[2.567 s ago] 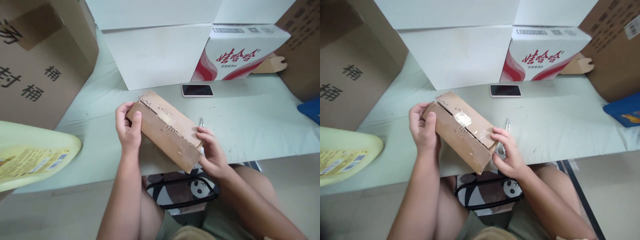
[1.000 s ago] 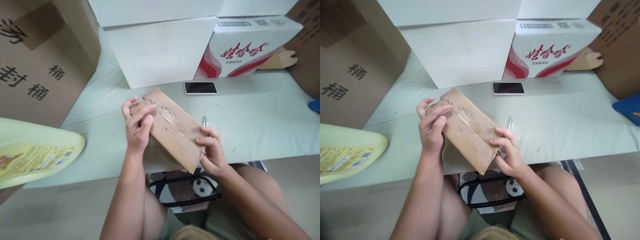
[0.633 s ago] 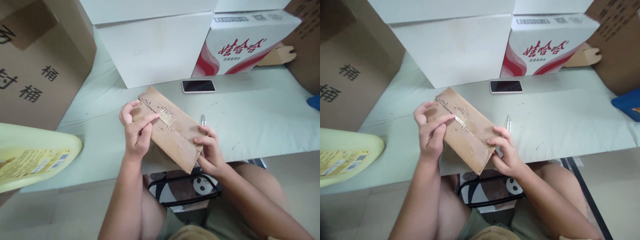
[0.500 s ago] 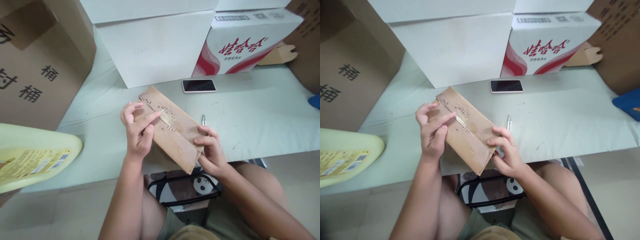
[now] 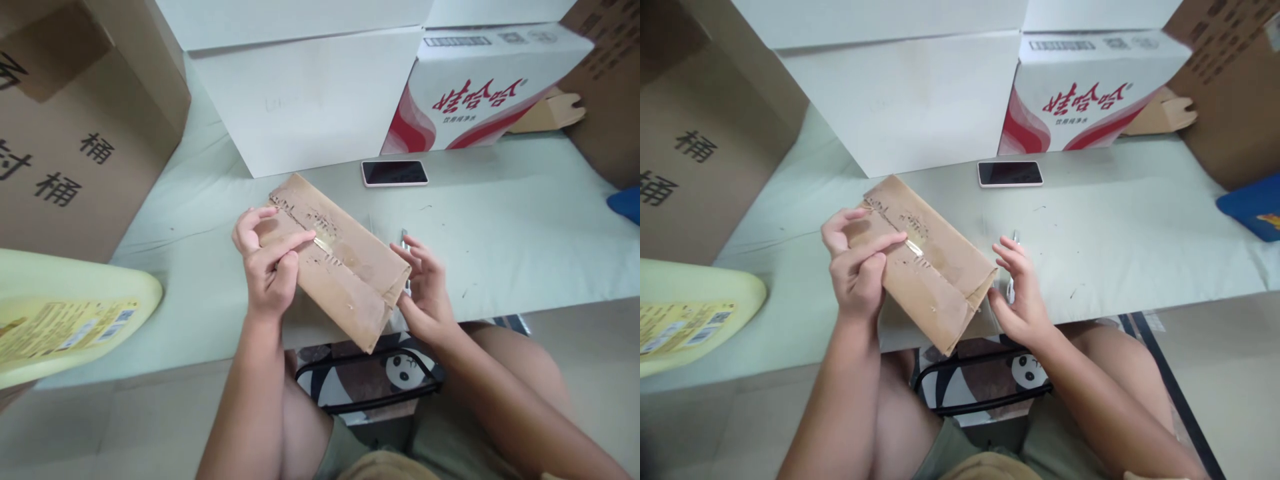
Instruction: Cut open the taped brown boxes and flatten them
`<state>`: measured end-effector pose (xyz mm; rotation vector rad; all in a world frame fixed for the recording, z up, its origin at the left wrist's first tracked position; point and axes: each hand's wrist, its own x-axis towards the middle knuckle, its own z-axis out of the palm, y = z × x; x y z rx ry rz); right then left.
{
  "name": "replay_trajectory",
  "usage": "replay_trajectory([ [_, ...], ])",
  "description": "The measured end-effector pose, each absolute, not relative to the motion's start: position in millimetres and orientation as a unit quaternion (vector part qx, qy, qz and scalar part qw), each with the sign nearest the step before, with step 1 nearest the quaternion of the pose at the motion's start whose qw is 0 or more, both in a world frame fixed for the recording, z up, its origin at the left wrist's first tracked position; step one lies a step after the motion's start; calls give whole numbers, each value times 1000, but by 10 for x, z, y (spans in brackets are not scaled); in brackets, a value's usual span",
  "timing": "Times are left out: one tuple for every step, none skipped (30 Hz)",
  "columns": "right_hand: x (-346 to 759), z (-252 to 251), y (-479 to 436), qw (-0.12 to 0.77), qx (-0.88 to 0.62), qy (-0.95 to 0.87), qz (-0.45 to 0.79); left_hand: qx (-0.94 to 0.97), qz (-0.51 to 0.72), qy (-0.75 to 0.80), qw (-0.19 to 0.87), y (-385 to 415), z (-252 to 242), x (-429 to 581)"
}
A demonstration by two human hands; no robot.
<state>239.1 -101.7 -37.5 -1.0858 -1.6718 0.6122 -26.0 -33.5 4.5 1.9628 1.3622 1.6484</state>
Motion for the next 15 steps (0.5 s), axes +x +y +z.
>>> replay_trajectory([
  [2397, -404, -1009, 497, -474, -676, 267, 663, 568, 471, 128, -339, 45, -285],
  [2404, -428, -1002, 484, -494, -663, 287, 652, 575, 475, 138, -343, 47, -313],
  [2409, -446, -997, 467, -506, -654, 313, 641, 581, 478, 150, -345, 49, -343],
  [2412, -454, -995, 446, -511, -651, 341, 628, 590, 481, 162, -345, 50, -374],
  [2411, -449, -996, 421, -506, -654, 373, 614, 602, 481, 173, -342, 49, -406],
  [2408, -430, -1001, 394, -493, -661, 405, 596, 615, 481, 184, -336, 47, -439],
  [2401, -398, -1010, 369, -474, -672, 432, 579, 629, 482, 194, -326, 43, -475],
  [2392, -354, -1024, 352, -451, -686, 449, 563, 638, 484, 203, -313, 37, -514],
  [2382, -303, -1041, 343, -426, -704, 453, 550, 643, 490, 211, -297, 28, -557],
  [2372, -251, -1060, 342, -403, -723, 445, 541, 642, 498, 220, -279, 17, -602],
  [2366, -201, -1082, 348, -384, -741, 427, 538, 633, 507, 231, -259, 3, -649],
  [2364, -161, -1103, 360, -370, -756, 403, 539, 620, 517, 242, -239, -14, -692],
  [2366, -132, -1123, 375, -361, -766, 377, 544, 603, 526, 254, -219, -32, -726],
  [2374, -117, -1141, 391, -357, -771, 353, 551, 587, 532, 264, -202, -50, -748],
  [2385, -115, -1154, 411, -358, -771, 330, 560, 570, 537, 272, -189, -65, -753],
])
